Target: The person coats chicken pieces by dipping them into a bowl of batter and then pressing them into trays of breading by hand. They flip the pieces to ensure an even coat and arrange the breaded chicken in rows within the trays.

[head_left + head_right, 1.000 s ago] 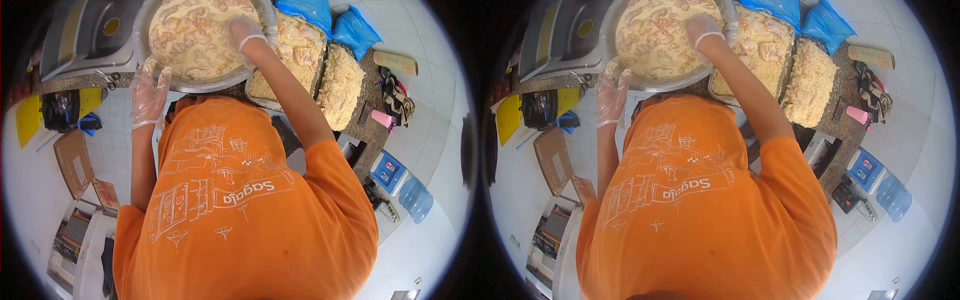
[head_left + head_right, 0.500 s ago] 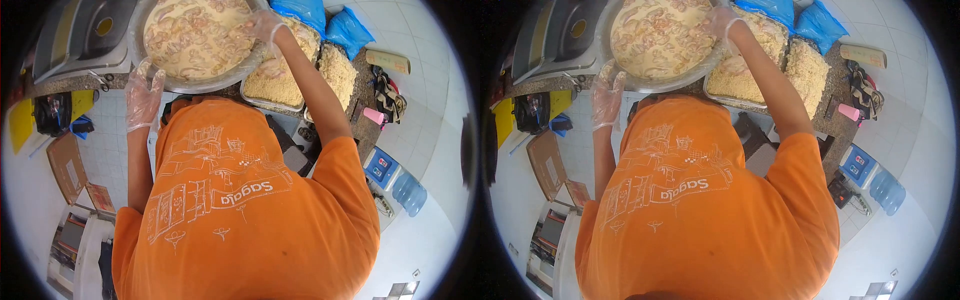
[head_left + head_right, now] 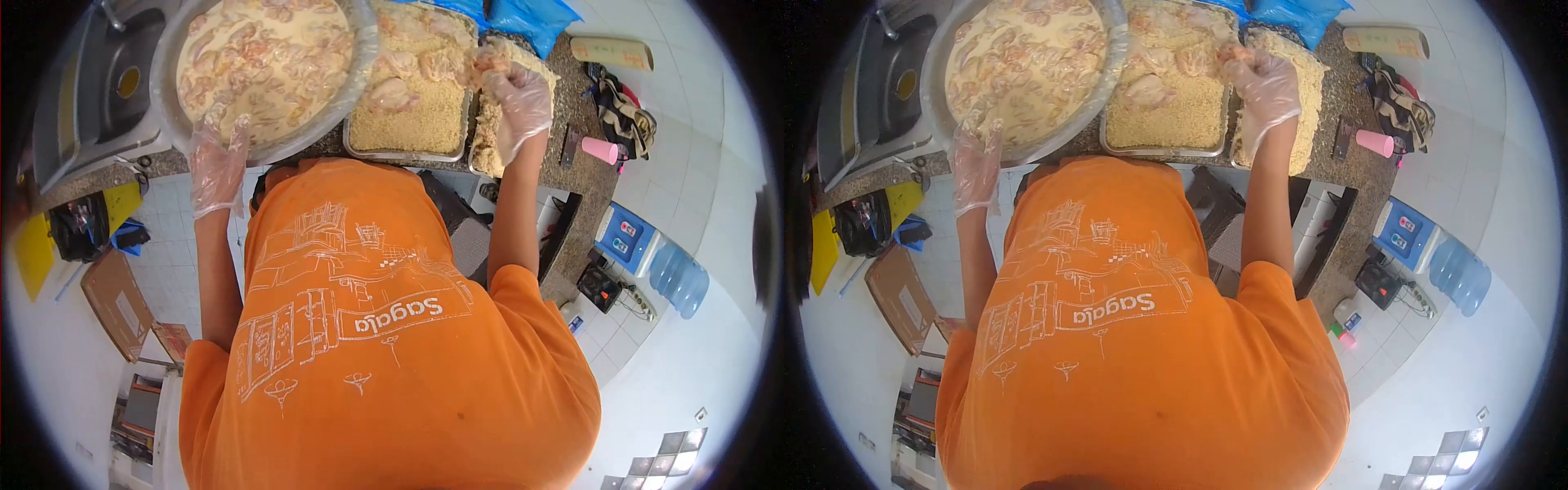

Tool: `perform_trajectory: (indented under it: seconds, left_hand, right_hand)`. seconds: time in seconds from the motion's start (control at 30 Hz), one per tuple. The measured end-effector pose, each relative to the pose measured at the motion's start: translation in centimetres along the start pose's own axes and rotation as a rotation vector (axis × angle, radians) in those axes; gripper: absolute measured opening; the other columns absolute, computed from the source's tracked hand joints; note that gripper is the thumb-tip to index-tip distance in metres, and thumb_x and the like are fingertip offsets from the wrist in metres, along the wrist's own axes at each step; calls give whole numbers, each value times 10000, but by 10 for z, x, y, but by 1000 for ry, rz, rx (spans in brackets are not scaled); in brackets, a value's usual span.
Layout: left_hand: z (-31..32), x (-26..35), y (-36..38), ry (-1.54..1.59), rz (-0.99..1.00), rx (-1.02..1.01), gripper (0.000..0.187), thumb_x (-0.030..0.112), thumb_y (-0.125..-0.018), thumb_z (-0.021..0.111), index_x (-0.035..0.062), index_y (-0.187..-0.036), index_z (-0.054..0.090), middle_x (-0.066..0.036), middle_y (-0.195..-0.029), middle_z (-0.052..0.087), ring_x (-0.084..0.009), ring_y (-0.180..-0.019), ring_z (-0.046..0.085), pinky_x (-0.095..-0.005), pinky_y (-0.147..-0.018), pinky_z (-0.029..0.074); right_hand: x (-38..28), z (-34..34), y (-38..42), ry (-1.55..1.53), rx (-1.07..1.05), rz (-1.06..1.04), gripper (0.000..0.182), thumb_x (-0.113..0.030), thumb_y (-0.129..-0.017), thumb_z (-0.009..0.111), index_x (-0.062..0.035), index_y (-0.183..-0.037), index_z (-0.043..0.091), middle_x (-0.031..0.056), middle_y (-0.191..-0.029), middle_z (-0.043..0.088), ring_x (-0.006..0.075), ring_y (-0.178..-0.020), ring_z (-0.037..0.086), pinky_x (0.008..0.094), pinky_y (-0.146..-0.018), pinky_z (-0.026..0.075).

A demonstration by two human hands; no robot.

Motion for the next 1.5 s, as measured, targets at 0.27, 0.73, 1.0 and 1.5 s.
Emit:
perform_trajectory:
  seconds: [0.27, 0.73, 1.0, 1.5]
  left_hand:
    - [10, 6, -3, -253, 62, -31, 520, 358, -950, 612, 9, -1332, 561, -257, -1298, 579, -437, -1188, 546, -492, -1035, 401]
    - [-7, 17, 5, -105, 74, 10, 447, 297, -959, 639, 27, -1312, 584, -225, -1292, 600, -404, -1183, 577, -468, -1002, 446]
    - [-5, 1, 10, -211, 45, 69, 476, 270, -956, 650, 23, -1354, 563, -212, -1302, 612, -347, -1185, 598, -426, -1019, 454]
    - [-23, -17, -1, -214, 21, 38, 509, 356, -965, 615, 48, -1364, 545, -246, -1320, 577, -410, -1201, 570, -482, -1027, 440]
  right_hand:
    - [30, 53, 5, 827, -348, 141, 248, -298, -907, 667, -79, -992, 747, 171, -1002, 721, 300, -907, 687, 390, -874, 545]
    - [56, 106, -93, 1113, -263, -189, 335, -276, -917, 594, -104, -1186, 697, 165, -1218, 671, 342, -1153, 619, 426, -1026, 483]
    - [82, 58, -33, 1055, -408, -277, 339, -274, -907, 636, -133, -1209, 695, 153, -1172, 694, 340, -1072, 656, 416, -980, 513]
    - [-11, 214, -35, 708, -461, -689, 300, -198, -915, 554, -61, -1150, 681, 204, -1039, 687, 393, -963, 653, 463, -873, 522]
Point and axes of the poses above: each hand's wrist, its own y-axis away from the middle knuckle, its own z-axis out of the palm, x = y × z, the point moved 3 cm from there along -y, towards the middle knuckle
